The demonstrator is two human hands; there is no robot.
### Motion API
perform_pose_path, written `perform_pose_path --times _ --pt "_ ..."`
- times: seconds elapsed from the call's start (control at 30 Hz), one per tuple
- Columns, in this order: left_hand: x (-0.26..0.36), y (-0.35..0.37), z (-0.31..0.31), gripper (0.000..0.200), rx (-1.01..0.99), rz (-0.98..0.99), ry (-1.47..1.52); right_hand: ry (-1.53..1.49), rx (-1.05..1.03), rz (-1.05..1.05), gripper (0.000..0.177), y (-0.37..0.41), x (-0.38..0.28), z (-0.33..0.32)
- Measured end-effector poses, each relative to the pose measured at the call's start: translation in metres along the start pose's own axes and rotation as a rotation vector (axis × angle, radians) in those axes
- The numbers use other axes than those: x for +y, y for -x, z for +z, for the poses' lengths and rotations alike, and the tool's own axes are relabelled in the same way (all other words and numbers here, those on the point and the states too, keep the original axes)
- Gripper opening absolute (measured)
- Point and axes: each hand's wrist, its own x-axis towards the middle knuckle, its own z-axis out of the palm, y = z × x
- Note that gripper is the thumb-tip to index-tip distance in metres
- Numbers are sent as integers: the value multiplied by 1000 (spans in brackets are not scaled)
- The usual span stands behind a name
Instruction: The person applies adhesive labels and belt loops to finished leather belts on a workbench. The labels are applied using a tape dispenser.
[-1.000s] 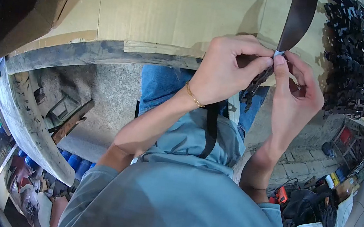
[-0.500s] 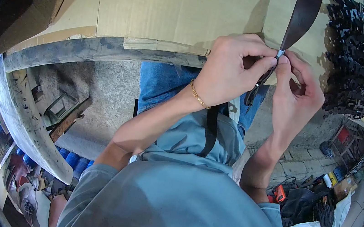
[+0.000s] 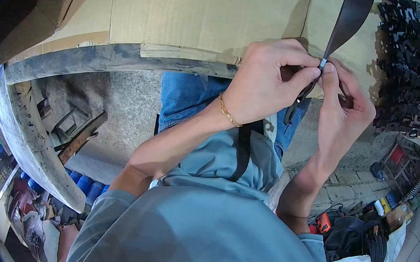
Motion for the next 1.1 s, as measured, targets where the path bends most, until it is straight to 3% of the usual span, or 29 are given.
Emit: perform_pose_path --times 0.4,0.47,0.6,0.7,0.77,1.1 --pt "5 0 -1 15 -10 -60 47 -9 0 -68 11 1 7 0" --pt "9 0 -5 18 -10 -178 225 -278 2 41 16 0 15 -4" --pt "7 -2 -11 25 23 -108 368 -424 -45 -16 19 -3 14 -3" --pt "0 -4 -13 28 8 -56 327 -320 -12 -114 17 -5 3 -3" --pt "0 -4 -13 28 7 -20 285 29 -71 -282 17 -8 3 -8" --pt "1 -1 -10 23 36 -77 267 62 62 -392 12 -1 9 -2"
